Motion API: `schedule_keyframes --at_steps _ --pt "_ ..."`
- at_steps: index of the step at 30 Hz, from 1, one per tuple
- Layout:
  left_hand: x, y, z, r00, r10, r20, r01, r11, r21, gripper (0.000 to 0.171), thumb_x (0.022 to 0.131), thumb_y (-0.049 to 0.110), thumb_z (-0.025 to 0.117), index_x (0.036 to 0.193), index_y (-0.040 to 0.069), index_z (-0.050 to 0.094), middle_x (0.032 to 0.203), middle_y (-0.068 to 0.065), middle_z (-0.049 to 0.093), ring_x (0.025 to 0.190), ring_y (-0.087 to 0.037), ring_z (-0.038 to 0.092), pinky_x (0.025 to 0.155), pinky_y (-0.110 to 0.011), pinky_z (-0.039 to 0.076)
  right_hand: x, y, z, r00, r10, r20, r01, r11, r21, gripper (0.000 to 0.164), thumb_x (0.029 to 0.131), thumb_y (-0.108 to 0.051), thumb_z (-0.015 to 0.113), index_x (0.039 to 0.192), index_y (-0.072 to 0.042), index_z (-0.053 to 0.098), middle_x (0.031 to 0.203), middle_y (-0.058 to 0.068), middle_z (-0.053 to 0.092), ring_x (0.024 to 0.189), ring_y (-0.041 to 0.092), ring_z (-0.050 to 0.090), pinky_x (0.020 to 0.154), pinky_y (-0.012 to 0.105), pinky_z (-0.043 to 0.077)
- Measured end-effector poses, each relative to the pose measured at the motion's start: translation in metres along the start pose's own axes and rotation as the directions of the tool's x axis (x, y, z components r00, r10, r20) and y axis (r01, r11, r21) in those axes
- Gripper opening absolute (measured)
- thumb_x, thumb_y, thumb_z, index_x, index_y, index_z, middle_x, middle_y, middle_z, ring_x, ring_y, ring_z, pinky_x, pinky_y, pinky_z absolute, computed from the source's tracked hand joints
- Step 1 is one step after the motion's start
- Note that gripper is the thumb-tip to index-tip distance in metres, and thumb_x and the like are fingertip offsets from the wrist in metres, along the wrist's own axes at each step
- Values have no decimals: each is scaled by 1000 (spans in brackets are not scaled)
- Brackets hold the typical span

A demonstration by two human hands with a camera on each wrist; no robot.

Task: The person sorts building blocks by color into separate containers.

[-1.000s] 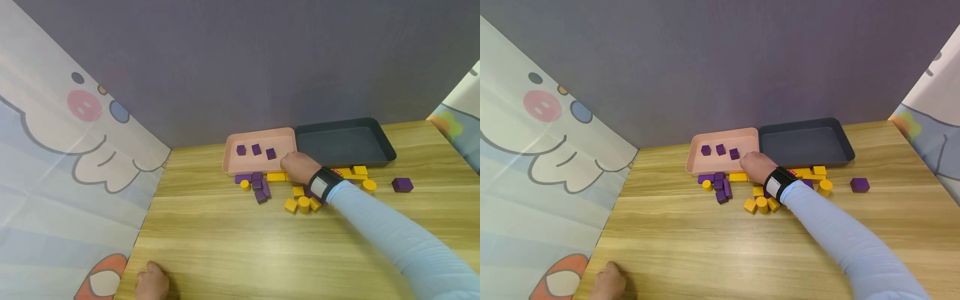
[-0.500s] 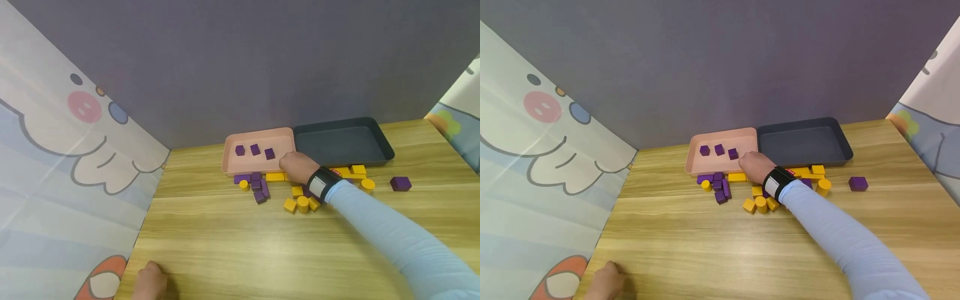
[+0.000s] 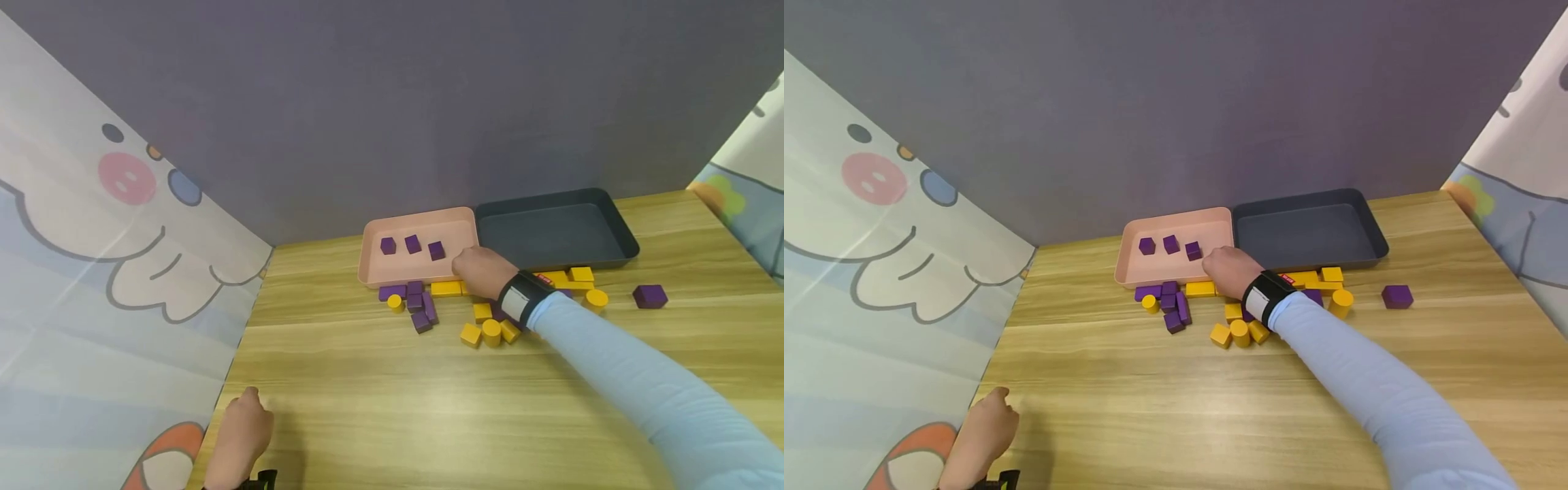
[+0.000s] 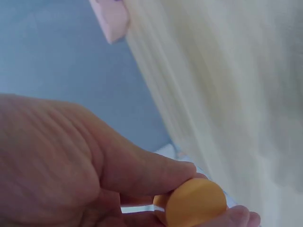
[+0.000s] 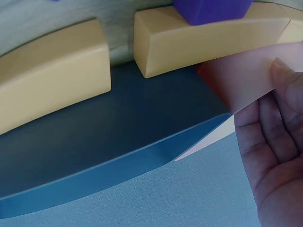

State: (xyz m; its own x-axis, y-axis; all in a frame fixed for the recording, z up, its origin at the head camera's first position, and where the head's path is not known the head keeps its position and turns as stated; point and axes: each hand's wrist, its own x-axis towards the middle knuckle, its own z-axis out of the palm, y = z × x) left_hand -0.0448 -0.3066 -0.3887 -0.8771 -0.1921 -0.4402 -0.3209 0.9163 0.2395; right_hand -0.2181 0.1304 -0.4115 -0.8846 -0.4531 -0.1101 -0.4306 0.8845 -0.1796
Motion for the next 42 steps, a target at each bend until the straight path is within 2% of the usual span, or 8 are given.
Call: schedule_keyframes --at_steps 4,7,11,15,21,26,37,42 --pt "5 23 -3 998 52 -45 -51 998 21 50 94 -7 41 141 -25 39 123 -48 54 86 -36 53 61 -35 37 1 -1 0 1000 -4 0 4 1000 -10 13 92 -5 76 105 -9 79 80 2 68 71 20 58 76 30 59" --pt "9 41 -2 990 108 -93 -107 994 16 50 94 -8 42 141 -24 42 123 -47 55 80 -34 51 58 -34 37 1 0 0 1000 -5 2 5 1000 -14 14 92 -6 77 105 -9 78 82 3 69 72 19 58 78 30 60" --pt "14 68 -5 961 210 -181 -203 978 57 43 96 -8 44 137 -22 47 118 -44 59 72 -29 50 56 -33 40 1 0 1 1000 -4 5 4 1000 -13 14 93 -6 76 105 -9 78 83 3 69 72 19 58 78 31 60" --pt "21 97 -10 933 280 -227 -269 960 76 40 97 -8 46 134 -21 51 121 -43 60 81 -31 57 58 -33 47 1 0 1 1000 -16 -3 16 1000 -17 12 93 -4 74 103 -9 78 82 3 69 72 19 57 78 32 60" --pt "34 142 -15 907 338 -251 -343 939 25 38 103 -2 47 138 -17 53 132 -39 59 102 -40 69 75 -41 62 1 -1 2 1000 -11 1 11 1000 -23 14 92 -4 75 105 -9 79 83 4 70 72 19 58 79 32 61" --pt "41 179 -21 875 396 -277 -408 913 17 38 105 2 47 140 -12 55 138 -33 58 122 -44 64 94 -51 61 1 -1 2 1000 4 13 -4 1000 -13 14 93 -5 75 105 -10 79 84 2 70 72 19 58 79 31 60" --pt "50 248 -20 787 546 -287 -548 833 79 30 102 2 55 129 -8 63 122 -25 67 109 -34 68 87 -40 62 -1 -1 3 999 -25 -31 24 999 -21 13 92 -4 75 103 -9 80 84 4 72 71 18 58 79 33 62" --pt "52 280 -20 767 588 -257 -591 803 72 24 104 6 57 124 -4 66 120 -21 66 108 -31 62 85 -38 59 -2 -2 3 997 -49 -60 47 998 -34 11 92 -2 74 100 -8 79 84 5 73 69 18 58 77 33 62"
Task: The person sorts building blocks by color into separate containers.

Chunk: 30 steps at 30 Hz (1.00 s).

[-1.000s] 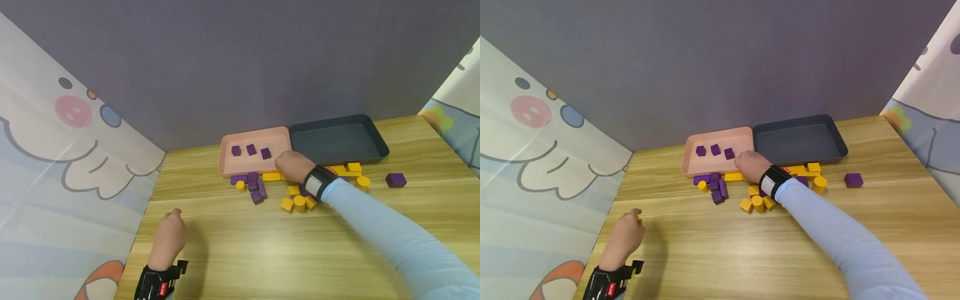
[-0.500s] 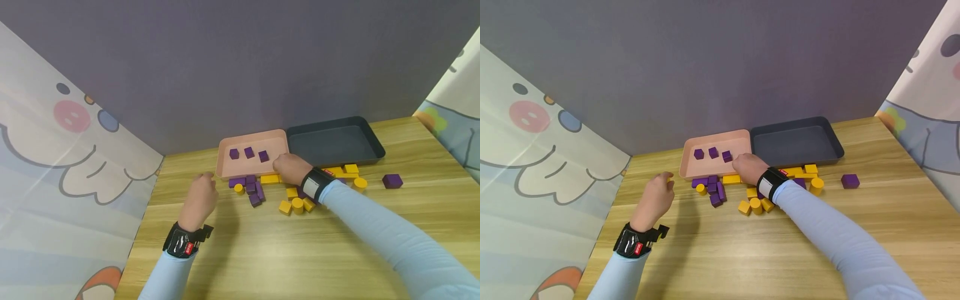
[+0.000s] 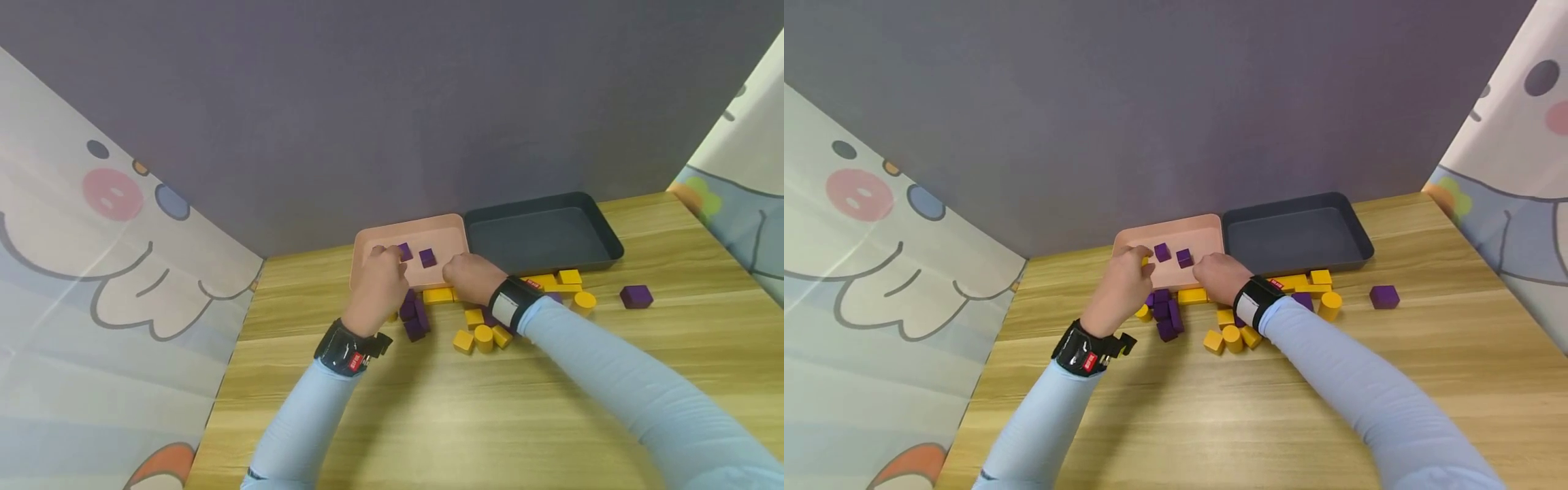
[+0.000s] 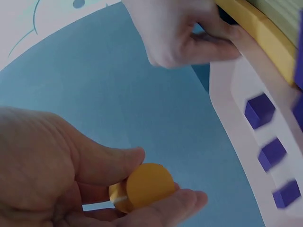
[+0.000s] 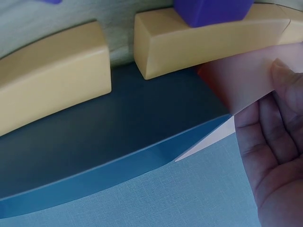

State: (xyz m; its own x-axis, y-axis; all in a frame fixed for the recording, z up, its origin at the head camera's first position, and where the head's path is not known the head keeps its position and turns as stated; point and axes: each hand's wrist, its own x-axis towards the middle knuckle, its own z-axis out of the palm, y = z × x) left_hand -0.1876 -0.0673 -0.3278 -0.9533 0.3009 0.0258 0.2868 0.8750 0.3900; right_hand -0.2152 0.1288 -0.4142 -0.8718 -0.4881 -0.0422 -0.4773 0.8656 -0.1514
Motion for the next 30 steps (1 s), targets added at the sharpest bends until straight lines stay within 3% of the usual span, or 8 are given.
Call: schedule_keyframes --at_steps 6,11,17,24,30 --pt "16 14 7 1000 21 17 -20 998 -59 30 104 10 60 130 -2 66 122 -20 62 96 -25 59 70 -28 56 2 0 4 999 -40 -21 39 999 -17 8 91 -2 74 94 -8 78 82 5 73 68 17 58 75 34 62" --pt "20 8 21 999 53 4 -52 997 -50 25 100 9 67 123 -1 69 120 -17 68 104 -27 61 79 -32 59 3 2 5 998 -52 -26 51 998 -23 7 92 -3 72 92 -8 77 77 4 71 66 17 58 72 33 62" --pt "12 -3 49 992 115 45 -111 989 -93 25 93 6 75 118 0 71 117 -13 72 107 -27 63 93 -37 60 3 4 2 999 -37 -24 37 999 -26 6 91 -4 75 94 -8 78 79 4 72 67 16 60 76 34 64" --pt "-4 -11 85 953 271 135 -259 961 -101 27 84 7 86 110 5 77 106 -4 74 96 -16 65 91 -27 58 4 2 -1 1000 -15 4 15 1000 -12 8 90 -6 78 98 -9 79 81 4 73 69 17 60 75 31 62" --pt "-9 -13 104 939 295 174 -279 954 -114 27 85 3 83 110 12 77 107 1 76 97 -13 66 95 -28 58 4 1 0 1000 1 19 -1 1000 -19 11 90 -7 79 100 -8 80 82 5 73 68 17 60 74 30 62"
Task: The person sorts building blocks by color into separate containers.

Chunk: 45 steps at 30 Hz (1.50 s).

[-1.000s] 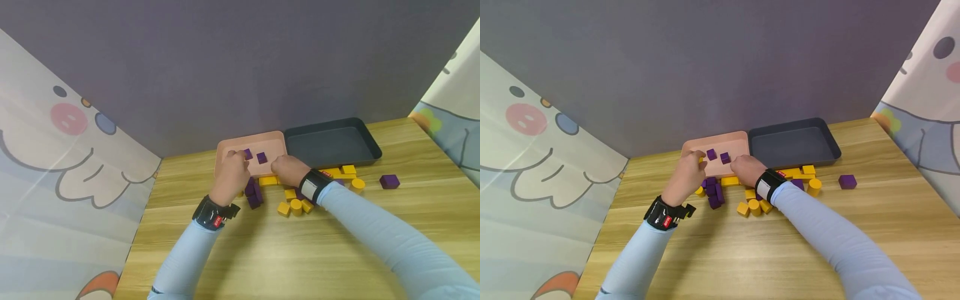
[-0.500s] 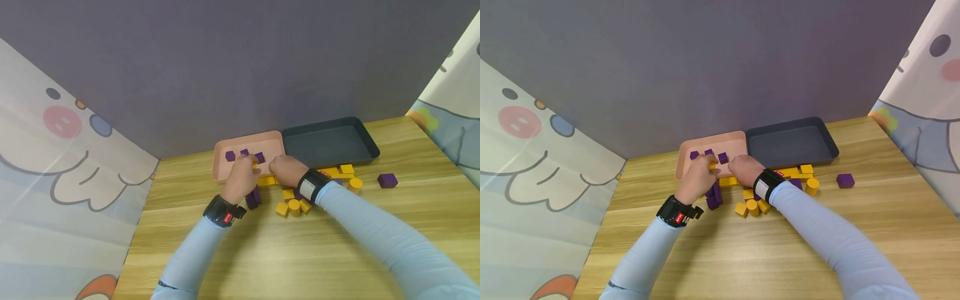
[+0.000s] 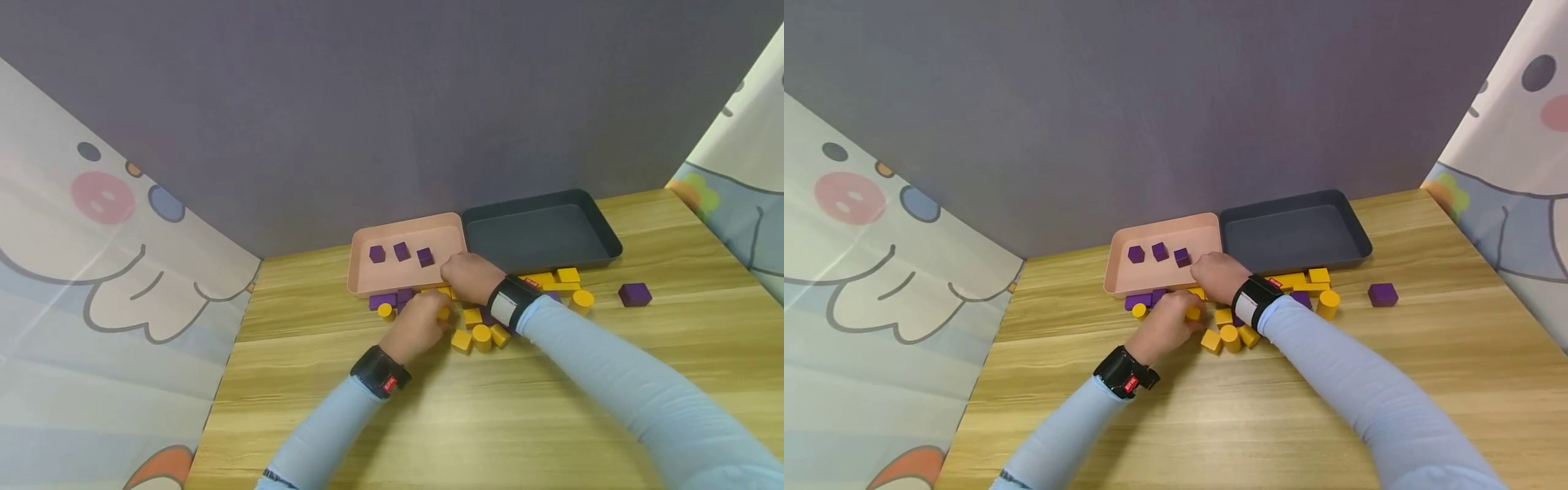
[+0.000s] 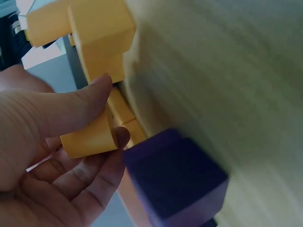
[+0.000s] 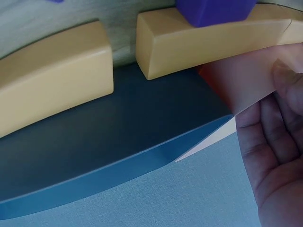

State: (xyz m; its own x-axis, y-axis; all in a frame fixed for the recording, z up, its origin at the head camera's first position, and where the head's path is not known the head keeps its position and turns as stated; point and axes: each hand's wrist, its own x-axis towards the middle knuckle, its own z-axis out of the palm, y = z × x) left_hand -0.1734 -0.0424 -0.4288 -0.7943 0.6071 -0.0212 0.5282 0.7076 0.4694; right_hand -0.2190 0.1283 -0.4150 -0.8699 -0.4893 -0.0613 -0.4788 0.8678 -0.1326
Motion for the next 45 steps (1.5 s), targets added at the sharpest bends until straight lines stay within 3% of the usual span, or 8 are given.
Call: schedule_keyframes --at_steps 8,24,27,31,35,38,41,45 --pt "-1 -2 10 999 32 16 -33 996 87 28 88 2 77 112 14 78 108 1 77 92 -11 65 91 -25 58 2 -4 -2 999 36 38 -36 999 9 13 91 -7 78 104 -9 80 83 4 73 69 17 61 75 28 62" --pt "-4 -3 13 998 38 50 -44 992 116 30 87 3 78 115 14 77 109 1 77 92 -10 64 90 -23 58 2 -5 -1 999 21 27 -21 1000 3 15 89 -6 80 103 -8 81 83 4 75 70 17 61 76 29 61" --pt "-8 -2 9 998 41 42 -45 994 95 29 87 4 78 115 14 77 108 1 76 92 -10 64 89 -24 58 1 -5 1 1000 17 14 -17 1000 3 14 89 -6 81 103 -9 81 83 4 75 69 17 61 76 29 62" --pt "-19 -6 -9 999 33 -20 -33 999 30 28 89 5 78 116 11 76 108 -2 76 93 -15 66 88 -27 59 1 -4 3 1000 13 11 -13 1000 14 12 89 -6 80 101 -9 80 81 3 73 68 17 60 73 28 61" --pt "-32 -17 -31 986 -3 -167 2 1000 -3 28 95 4 73 123 7 71 116 -8 75 104 -22 71 94 -33 61 1 -2 3 1000 12 11 -12 1000 9 10 91 -5 77 100 -10 80 79 3 72 68 17 59 73 29 61" --pt "-42 -25 -35 971 -26 -237 30 999 14 36 98 4 69 134 7 65 128 -10 72 117 -24 70 102 -37 59 0 -1 1 1000 12 8 -12 1000 1 10 92 -4 75 100 -9 80 80 4 71 68 17 59 73 31 61" --pt "-52 -27 -27 976 -38 -216 51 997 59 44 100 11 68 143 10 60 143 -13 65 130 -27 65 107 -39 57 -2 -1 0 1000 12 9 -12 1000 3 10 91 -4 76 100 -8 80 80 5 71 67 18 59 73 31 61" --pt "-64 -24 -8 991 -77 -107 91 986 137 57 100 26 71 153 12 53 159 -20 49 144 -35 54 114 -45 50 -2 -2 -1 1000 19 18 -19 1000 -4 11 92 -5 77 102 -8 80 80 5 71 67 18 59 72 30 61"
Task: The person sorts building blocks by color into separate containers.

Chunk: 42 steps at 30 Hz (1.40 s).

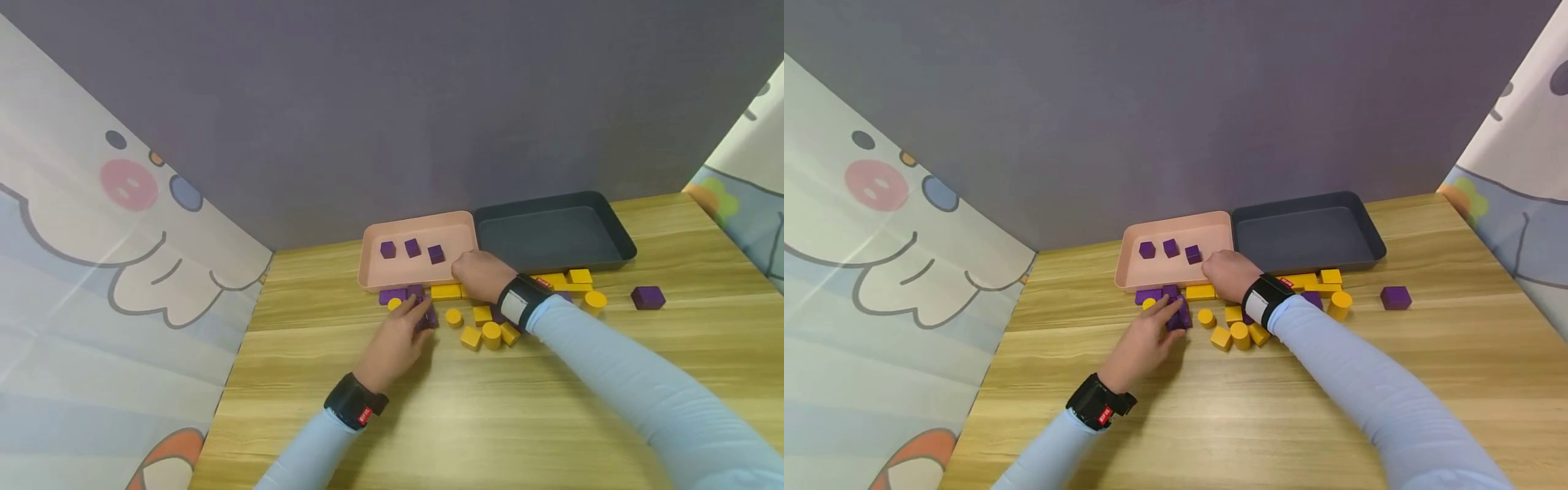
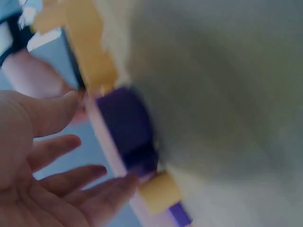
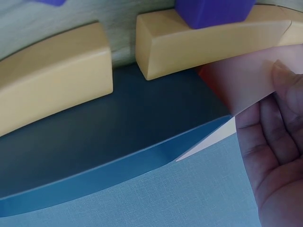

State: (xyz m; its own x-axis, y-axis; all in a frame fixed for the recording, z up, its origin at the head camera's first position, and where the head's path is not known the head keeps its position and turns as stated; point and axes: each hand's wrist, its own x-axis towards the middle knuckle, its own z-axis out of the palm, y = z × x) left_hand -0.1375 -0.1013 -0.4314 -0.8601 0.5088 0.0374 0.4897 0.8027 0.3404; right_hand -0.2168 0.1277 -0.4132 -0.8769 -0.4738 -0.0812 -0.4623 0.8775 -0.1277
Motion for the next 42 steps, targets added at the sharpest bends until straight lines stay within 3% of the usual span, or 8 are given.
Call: schedule_keyframes --at_steps 4,7,16,22,27,32,36,42 --pt "-10 6 13 993 -30 114 21 996 82 72 100 29 71 161 12 39 170 -21 30 152 -45 40 117 -49 45 0 0 0 1000 23 12 -24 1000 5 14 92 -7 78 105 -8 80 83 5 72 68 17 59 75 30 62" --pt "-15 8 18 988 -26 150 8 993 122 76 101 23 68 165 8 29 172 -22 21 151 -50 36 116 -49 46 0 0 0 999 30 19 -30 1000 5 15 92 -8 78 107 -8 79 84 5 73 68 17 60 77 30 63" --pt "-33 12 19 976 -17 217 -35 972 232 67 109 13 49 165 -1 15 174 -22 11 157 -40 31 120 -45 41 -2 0 -2 999 33 8 -33 999 -3 12 93 -7 77 105 -8 80 83 6 73 68 17 59 77 31 63" --pt "-47 18 17 976 -1 219 -63 957 283 59 108 3 42 164 -3 21 172 -25 18 154 -36 39 116 -40 47 -2 1 -3 999 36 14 -36 999 6 14 93 -8 77 106 -8 80 84 5 73 69 17 59 77 31 63" --pt "-53 22 9 978 34 204 -101 939 329 55 104 -5 50 156 -9 36 163 -31 36 145 -35 52 107 -34 55 -1 1 -3 999 35 17 -35 999 8 14 93 -7 77 106 -9 80 84 5 72 70 18 59 77 31 61" --pt "-46 19 7 995 42 86 -58 979 193 35 97 1 68 131 -7 64 126 -21 71 112 -24 74 88 -27 63 -1 1 -2 999 36 23 -36 999 8 13 93 -6 76 105 -9 79 83 4 71 71 19 58 76 31 60" --pt "-40 11 8 999 26 47 -29 998 57 19 90 3 78 108 1 71 94 -7 73 86 -14 71 73 -23 60 -1 1 -1 999 26 33 -26 1000 5 13 93 -6 76 105 -9 79 81 3 70 70 19 58 76 30 60" --pt "-24 2 -19 999 -11 44 16 994 -108 26 84 0 81 109 4 75 100 -6 77 86 -13 68 77 -26 60 0 0 2 1000 20 19 -20 1000 7 13 93 -6 76 104 -9 79 81 3 70 69 18 58 75 29 60"
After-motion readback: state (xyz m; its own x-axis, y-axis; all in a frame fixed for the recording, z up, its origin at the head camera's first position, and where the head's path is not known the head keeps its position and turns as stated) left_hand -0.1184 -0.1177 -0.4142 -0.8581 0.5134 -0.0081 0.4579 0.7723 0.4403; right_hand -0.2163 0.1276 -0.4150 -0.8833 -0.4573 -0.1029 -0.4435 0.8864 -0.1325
